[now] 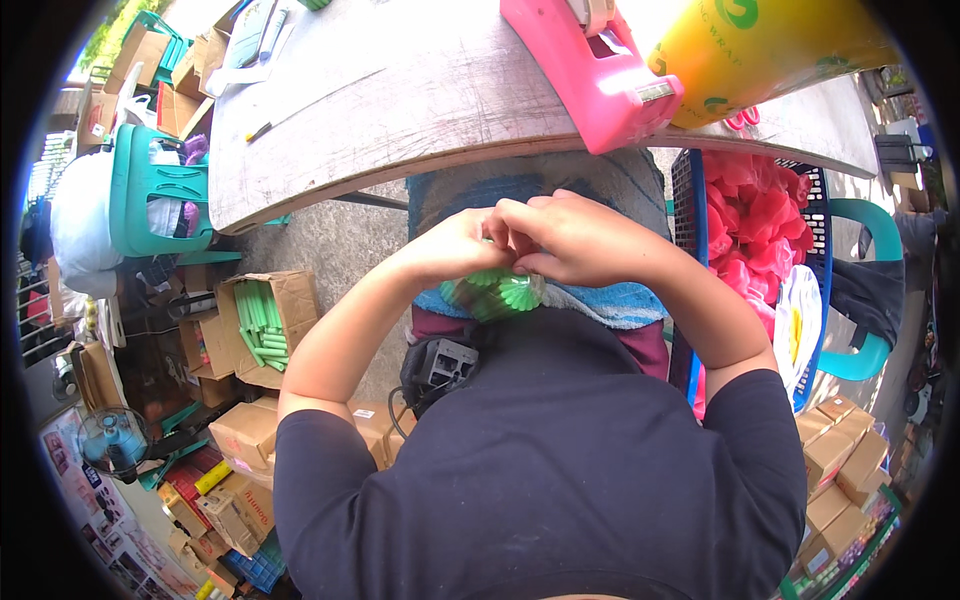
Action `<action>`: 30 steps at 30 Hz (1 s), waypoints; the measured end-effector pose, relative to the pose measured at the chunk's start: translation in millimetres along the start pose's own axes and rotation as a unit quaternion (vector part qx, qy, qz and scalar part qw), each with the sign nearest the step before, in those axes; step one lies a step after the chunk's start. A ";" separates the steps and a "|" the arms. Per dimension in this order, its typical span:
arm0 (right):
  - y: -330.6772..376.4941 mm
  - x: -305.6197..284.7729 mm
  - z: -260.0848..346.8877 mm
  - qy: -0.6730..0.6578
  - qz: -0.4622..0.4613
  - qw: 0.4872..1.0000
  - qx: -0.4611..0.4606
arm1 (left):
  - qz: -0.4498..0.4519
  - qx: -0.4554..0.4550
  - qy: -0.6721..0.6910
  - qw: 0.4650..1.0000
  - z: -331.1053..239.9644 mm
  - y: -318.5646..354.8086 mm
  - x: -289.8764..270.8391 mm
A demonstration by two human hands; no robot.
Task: The person assembles green candle-like items by hand, then wraps a bundle of them in clear plastic film using a dispenser and scissors. The wrapped bundle is placed on the table.
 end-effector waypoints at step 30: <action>-4.9 -21.0 -32.6 -0.131 0.064 0.988 0.058 | -0.082 0.153 -0.118 0.978 -39.7 25.6 -20.8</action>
Point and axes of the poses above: each hand's wrist, its own y-axis away from the middle knuckle, its own x-axis out of the palm, z = x × y, the point moved 9 cm from there along -y, towards the middle knuckle, and after that the axes turned 5 degrees about -y, right-handed, at the moved point
